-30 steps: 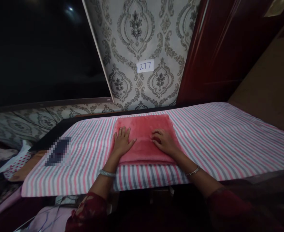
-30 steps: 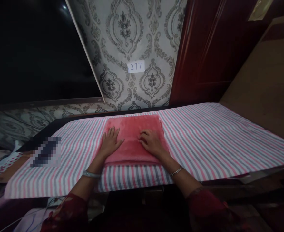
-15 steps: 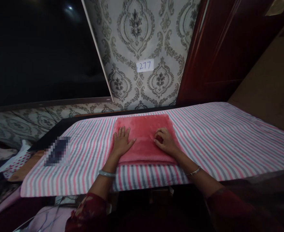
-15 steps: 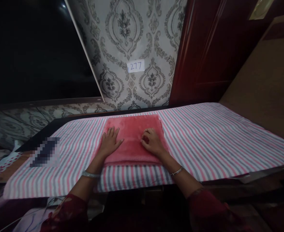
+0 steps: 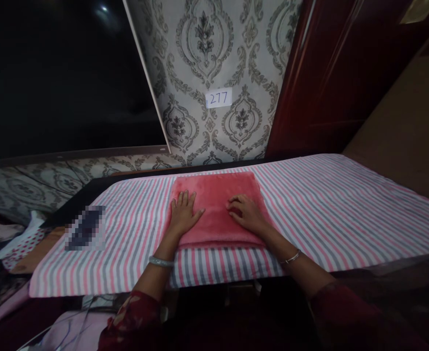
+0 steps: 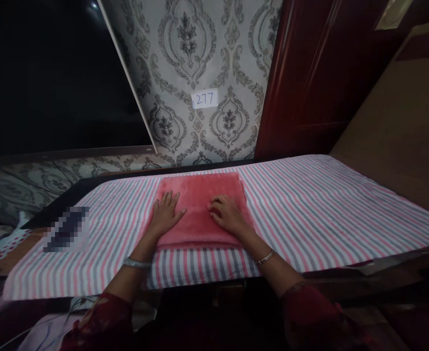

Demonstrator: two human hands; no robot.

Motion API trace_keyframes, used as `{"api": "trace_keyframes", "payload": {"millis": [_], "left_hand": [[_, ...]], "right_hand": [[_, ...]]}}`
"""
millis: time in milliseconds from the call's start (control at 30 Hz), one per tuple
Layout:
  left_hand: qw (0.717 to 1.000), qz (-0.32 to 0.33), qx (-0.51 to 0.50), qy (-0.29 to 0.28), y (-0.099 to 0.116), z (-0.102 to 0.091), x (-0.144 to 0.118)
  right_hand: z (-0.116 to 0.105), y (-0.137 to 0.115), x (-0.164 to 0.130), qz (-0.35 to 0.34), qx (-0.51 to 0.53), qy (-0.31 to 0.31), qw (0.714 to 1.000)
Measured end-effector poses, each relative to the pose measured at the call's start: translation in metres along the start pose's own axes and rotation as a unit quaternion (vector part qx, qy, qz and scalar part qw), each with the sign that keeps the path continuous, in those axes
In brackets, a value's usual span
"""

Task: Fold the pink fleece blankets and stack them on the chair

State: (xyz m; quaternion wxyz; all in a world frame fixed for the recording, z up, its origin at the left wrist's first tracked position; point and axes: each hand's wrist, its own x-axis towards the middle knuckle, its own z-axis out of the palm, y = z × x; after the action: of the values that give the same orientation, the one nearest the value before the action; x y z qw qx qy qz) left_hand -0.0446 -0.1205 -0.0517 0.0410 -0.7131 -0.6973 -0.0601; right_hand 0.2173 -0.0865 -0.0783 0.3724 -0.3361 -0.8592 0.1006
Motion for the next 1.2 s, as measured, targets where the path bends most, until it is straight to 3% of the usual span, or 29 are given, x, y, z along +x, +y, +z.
{"api": "trace_keyframes", "payload": {"millis": [233,400,467,567,633,767,867,1067,1200], "left_hand": [[1.000,0.003,0.004,0.014,-0.002,0.003,0.001],[1.000,0.003,0.002,0.010,-0.002,0.003,0.001],[1.000,0.004,0.005,0.008,-0.002,0.003,0.002],[1.000,0.004,0.011,0.010,-0.001,0.004,0.002],[1.000,0.004,0.012,0.015,0.000,0.004,0.002],[1.000,0.003,0.000,0.000,-0.001,0.002,0.002],[0.999,0.003,-0.026,-0.030,-0.005,-0.012,0.010],[0.999,-0.025,-0.038,-0.014,-0.013,-0.053,0.054],[0.996,-0.081,-0.027,-0.024,-0.017,-0.037,0.073]], "right_hand": [[-0.004,-0.003,0.003,0.016,0.056,0.010,0.998],[-0.042,-0.022,-0.022,0.074,0.175,0.041,0.981],[-0.065,-0.035,-0.040,0.096,0.256,-0.019,0.962],[-0.095,-0.055,-0.064,0.078,0.370,-0.189,0.906],[-0.103,-0.063,-0.070,0.085,0.357,-0.217,0.905],[-0.086,-0.053,-0.047,0.134,0.164,-0.079,0.974],[-0.060,-0.026,-0.004,0.141,0.025,-0.039,0.989],[-0.022,0.016,0.070,0.265,-0.167,-0.043,0.949],[-0.003,0.030,0.069,0.304,-0.205,-0.035,0.930]]}}
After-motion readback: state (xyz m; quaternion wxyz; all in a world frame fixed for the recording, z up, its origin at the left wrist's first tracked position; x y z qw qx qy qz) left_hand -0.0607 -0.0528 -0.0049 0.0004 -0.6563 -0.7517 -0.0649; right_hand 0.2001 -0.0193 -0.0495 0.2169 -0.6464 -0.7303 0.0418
